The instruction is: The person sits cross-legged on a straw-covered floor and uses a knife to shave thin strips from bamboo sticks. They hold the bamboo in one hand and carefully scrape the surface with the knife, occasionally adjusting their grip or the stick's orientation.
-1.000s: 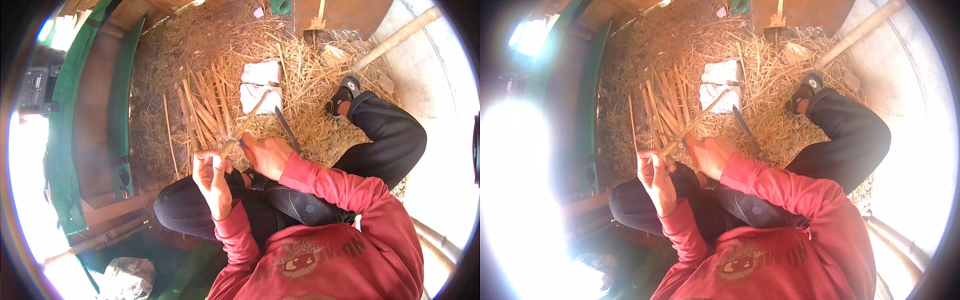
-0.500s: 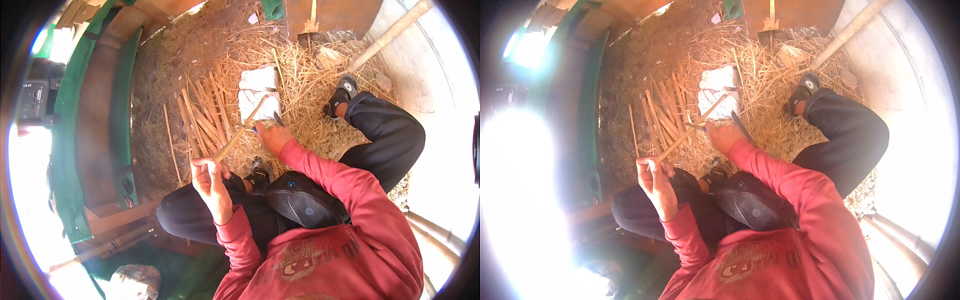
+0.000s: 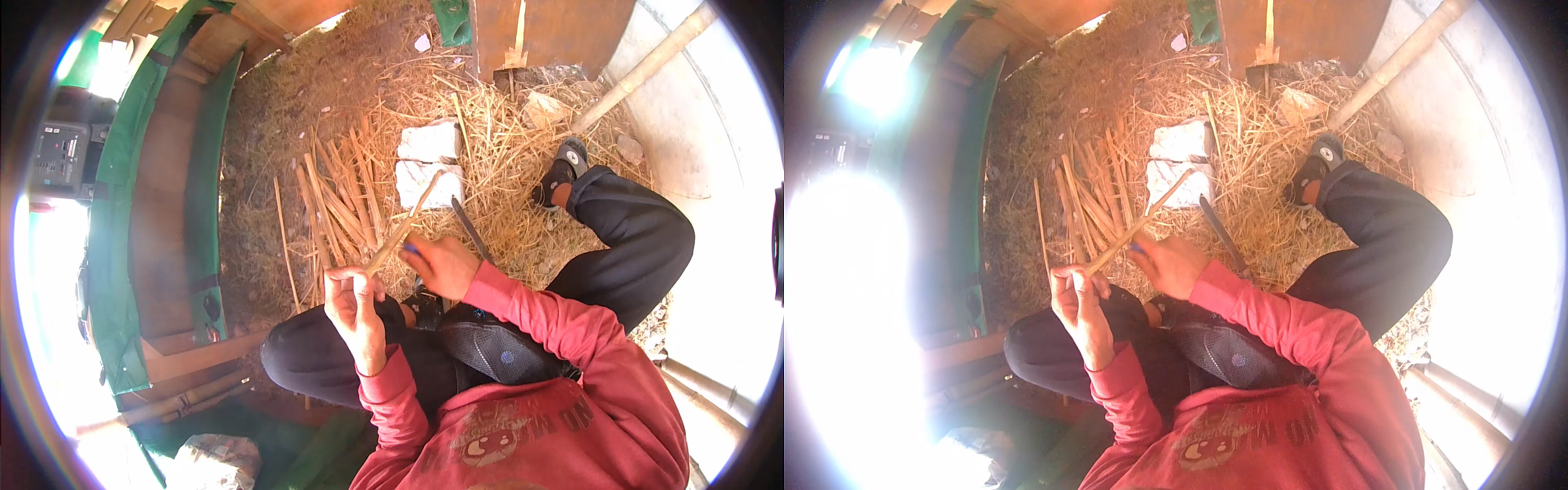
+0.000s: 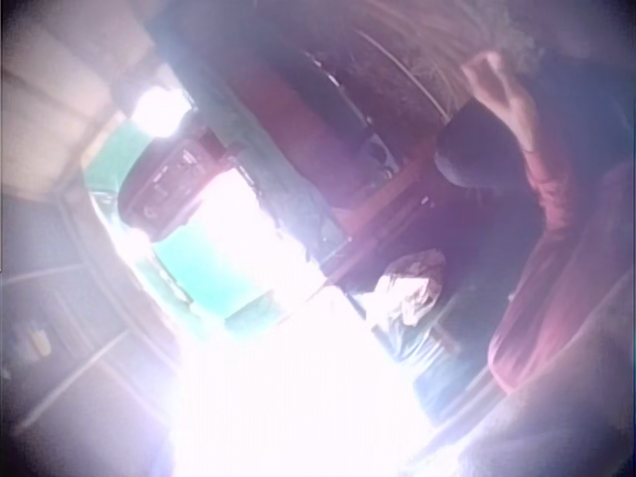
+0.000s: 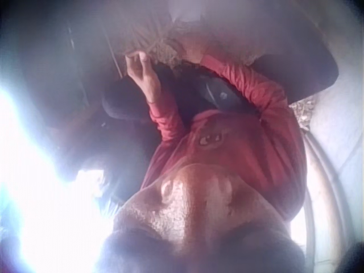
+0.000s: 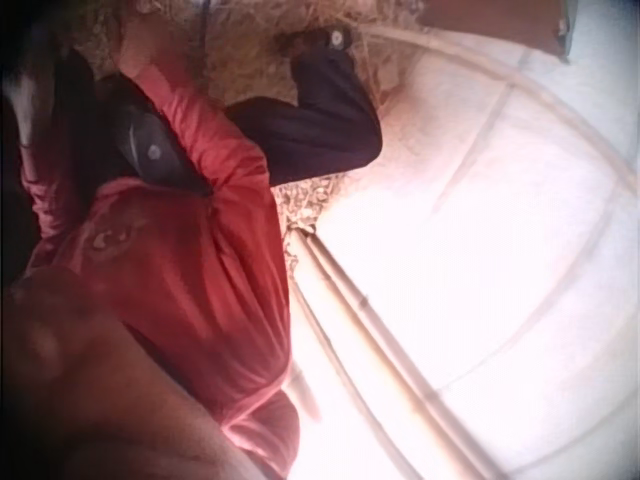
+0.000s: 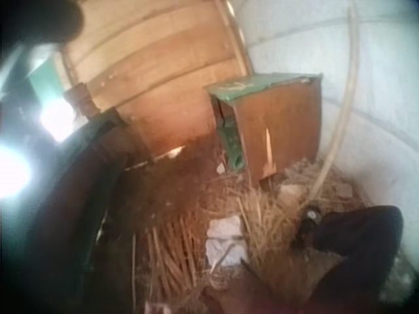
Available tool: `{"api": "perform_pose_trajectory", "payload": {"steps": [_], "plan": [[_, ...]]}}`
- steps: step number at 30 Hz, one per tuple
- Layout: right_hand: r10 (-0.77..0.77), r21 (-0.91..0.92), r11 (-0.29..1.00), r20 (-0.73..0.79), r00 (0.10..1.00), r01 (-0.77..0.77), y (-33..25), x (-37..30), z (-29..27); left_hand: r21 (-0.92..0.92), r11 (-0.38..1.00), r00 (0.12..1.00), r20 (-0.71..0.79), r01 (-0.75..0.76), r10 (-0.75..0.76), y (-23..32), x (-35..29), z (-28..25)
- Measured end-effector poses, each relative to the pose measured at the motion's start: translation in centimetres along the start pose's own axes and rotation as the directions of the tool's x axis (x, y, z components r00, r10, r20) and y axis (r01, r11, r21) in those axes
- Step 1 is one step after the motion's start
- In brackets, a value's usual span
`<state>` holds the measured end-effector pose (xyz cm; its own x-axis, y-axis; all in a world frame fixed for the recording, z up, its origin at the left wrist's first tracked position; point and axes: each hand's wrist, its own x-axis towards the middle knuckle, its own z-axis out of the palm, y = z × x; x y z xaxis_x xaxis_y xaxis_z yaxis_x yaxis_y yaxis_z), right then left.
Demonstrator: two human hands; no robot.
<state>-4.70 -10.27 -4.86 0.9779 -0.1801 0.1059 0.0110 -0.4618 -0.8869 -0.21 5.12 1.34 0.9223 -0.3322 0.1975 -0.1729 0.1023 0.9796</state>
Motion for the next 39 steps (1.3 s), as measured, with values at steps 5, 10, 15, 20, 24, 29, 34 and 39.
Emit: {"api": "perform_pose_trajectory", "payload": {"steps": [5, 10, 15, 20, 24, 29, 34, 39], "plan": [[0.15, -0.352, 0.918, -0.116, 0.982, -0.182, 3.4, -0.2, 1.2, 0.061, 0.998, 0.999, -0.034, 0.011, -0.009, 0.3, -0.1, 0.6], [-0.092, -0.09, 0.992, -0.086, 0.992, 0.084, -2.2, -1.4, 1.1, 0.042, 0.999, 0.999, -0.035, 0.013, -0.012, 0.3, -0.2, 0.2], [0.127, -0.321, 0.933, -0.132, 0.983, -0.163, 3.7, 0.6, 1.3, -0.01, 1.0, 0.998, -0.061, -0.008, 0.008, 0.0, 0.4, 0.6], [-0.049, -0.114, 0.993, -0.071, 0.996, 0.041, -1.2, -0.8, 0.9, -0.021, 1.0, 1.0, -0.027, -0.004, 0.004, 0.3, -0.2, 0.4], [0.185, -0.26, 0.944, -0.099, 0.978, -0.205, 2.2, 0.5, 1.7, -0.025, 1.0, 0.998, -0.058, -0.016, 0.015, 0.4, 0.1, 0.8], [0.109, -0.176, 0.978, -0.043, 0.993, -0.115, -0.9, -0.1, 1.6, -0.018, 1.0, 0.992, -0.127, -0.023, 0.021, 0.3, 0.1, 0.6], [0.081, -0.129, 0.988, -0.041, 0.996, -0.085, -1.1, -0.4, 1.4, 0.043, 0.999, 0.995, -0.098, -0.024, 0.028, 0.5, -0.4, 0.1], [0.093, -0.173, 0.98, -0.05, 0.994, -0.1, -0.2, -0.3, 0.9, 0.025, 1.0, 0.997, -0.07, -0.012, 0.013, 0.2, -0.3, 0.0]]}}
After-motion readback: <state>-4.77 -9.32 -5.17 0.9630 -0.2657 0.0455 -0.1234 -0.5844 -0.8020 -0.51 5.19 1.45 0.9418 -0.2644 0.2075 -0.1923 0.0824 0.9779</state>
